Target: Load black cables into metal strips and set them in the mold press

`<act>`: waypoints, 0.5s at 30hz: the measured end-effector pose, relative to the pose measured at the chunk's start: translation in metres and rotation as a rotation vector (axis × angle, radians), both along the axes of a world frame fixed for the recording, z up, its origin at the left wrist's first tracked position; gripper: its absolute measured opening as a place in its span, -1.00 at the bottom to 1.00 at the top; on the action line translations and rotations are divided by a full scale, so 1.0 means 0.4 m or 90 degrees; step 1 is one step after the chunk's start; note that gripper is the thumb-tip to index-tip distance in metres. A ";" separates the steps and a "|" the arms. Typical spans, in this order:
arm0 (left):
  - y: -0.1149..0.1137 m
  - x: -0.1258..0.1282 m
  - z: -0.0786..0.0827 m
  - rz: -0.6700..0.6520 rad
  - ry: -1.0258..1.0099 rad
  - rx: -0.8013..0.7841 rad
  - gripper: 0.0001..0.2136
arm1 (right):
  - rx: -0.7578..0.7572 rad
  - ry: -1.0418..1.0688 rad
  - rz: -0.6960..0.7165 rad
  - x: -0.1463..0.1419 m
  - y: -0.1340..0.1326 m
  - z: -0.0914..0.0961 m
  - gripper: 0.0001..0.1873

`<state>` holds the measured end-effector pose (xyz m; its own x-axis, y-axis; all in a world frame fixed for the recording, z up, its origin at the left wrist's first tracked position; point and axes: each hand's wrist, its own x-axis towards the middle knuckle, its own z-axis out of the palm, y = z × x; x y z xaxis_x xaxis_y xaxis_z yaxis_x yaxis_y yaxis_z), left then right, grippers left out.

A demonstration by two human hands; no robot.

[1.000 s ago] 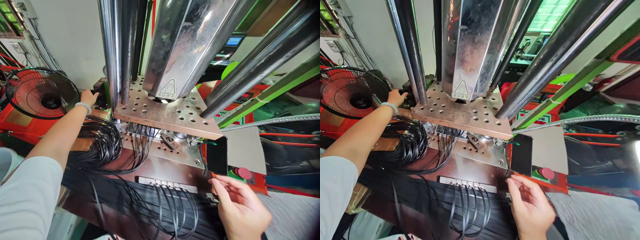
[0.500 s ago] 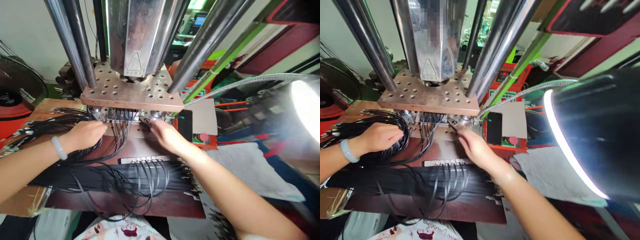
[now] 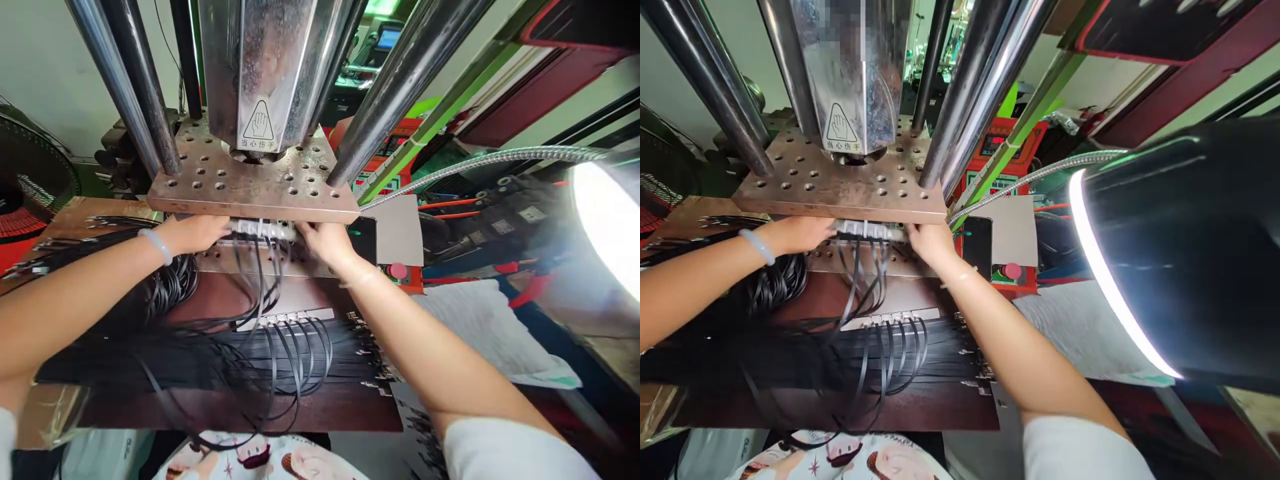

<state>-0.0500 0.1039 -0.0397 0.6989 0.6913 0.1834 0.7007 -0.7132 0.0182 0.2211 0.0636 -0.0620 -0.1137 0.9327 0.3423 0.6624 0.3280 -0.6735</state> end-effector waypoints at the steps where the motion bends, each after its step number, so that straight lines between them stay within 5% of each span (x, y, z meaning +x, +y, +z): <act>1: -0.030 0.013 0.003 -0.039 0.058 0.008 -0.73 | -0.050 0.037 -0.002 0.009 -0.032 -0.009 -0.62; 4: -0.100 0.068 0.012 -0.131 0.218 0.017 -0.77 | -0.196 0.120 0.048 -0.001 -0.103 -0.034 -0.64; 7: -0.138 0.087 0.034 -0.120 0.138 -0.012 -0.82 | -0.198 0.083 0.041 -0.033 -0.137 -0.024 -0.67; 11: -0.235 0.050 0.107 -0.013 -0.289 -0.095 -0.55 | 0.062 0.139 -0.003 -0.079 -0.204 0.101 -0.73; 15: -0.417 0.102 0.161 -0.167 -0.471 -0.303 -0.33 | 0.319 0.098 0.197 -0.129 -0.348 0.273 -0.81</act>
<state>-0.0091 -0.0627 0.0245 0.6618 0.6440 0.3838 0.2097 -0.6505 0.7300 0.1696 -0.0756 0.0471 -0.2681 0.5853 0.7653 0.3937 0.7915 -0.4674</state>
